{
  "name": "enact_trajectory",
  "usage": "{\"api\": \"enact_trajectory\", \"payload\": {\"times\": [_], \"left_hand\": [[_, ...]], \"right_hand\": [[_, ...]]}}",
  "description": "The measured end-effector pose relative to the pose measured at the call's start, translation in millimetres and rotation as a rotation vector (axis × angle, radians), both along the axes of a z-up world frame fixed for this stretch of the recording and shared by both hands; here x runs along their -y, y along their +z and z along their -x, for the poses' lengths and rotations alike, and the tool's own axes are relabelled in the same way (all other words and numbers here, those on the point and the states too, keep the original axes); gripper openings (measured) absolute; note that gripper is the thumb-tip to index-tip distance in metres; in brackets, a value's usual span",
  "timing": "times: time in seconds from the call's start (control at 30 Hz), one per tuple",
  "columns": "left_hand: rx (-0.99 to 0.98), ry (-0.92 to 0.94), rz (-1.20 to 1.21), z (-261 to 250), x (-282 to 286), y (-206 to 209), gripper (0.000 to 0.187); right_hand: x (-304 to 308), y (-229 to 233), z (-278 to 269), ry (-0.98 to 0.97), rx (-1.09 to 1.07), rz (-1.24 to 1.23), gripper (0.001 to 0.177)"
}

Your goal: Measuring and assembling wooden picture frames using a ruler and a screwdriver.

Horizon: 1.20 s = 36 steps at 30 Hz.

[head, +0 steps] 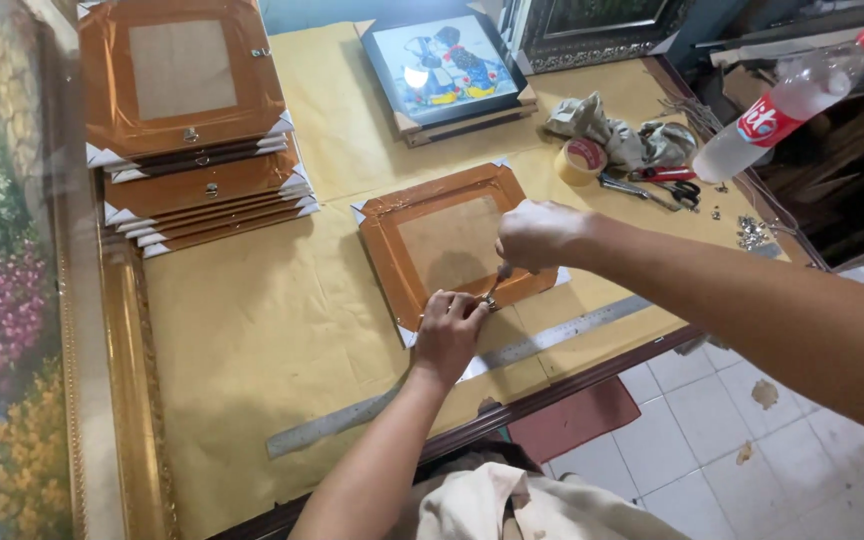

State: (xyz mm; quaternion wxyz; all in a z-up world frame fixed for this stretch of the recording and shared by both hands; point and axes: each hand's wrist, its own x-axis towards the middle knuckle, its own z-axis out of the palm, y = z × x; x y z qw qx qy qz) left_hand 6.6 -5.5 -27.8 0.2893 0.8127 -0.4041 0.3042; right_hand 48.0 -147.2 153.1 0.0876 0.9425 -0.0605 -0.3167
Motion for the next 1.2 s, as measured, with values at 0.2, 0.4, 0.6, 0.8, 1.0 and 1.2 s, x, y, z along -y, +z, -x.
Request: {"api": "enact_trajectory", "payload": {"times": [0.2,0.4,0.6,0.8,1.0,1.2], "left_hand": [[-0.011,0.02,-0.031,1,-1,-1,0.007],[-0.015,0.037,-0.089,3,-1,-4,0.013],[-0.041,-0.002,-0.18,4,-6,4,0.016],[-0.042,0.008,-0.178,6,-5,3,0.016],[-0.008,0.025,-0.091,7,-6,4,0.015],[0.006,0.008,-0.028,4,-7,1,0.018]], "right_hand": [[-10,47,25,0.651,0.015,0.094,0.023],[15,16,16,0.791,-0.013,-0.352,0.025],[-18,24,13,-0.005,-0.03,-0.158,0.024],[-2,16,9,0.255,-0.051,-0.083,0.032],[16,16,22,1.37,0.209,-0.058,0.02],[-9,34,16,0.568,-0.105,-0.324,0.022]]}}
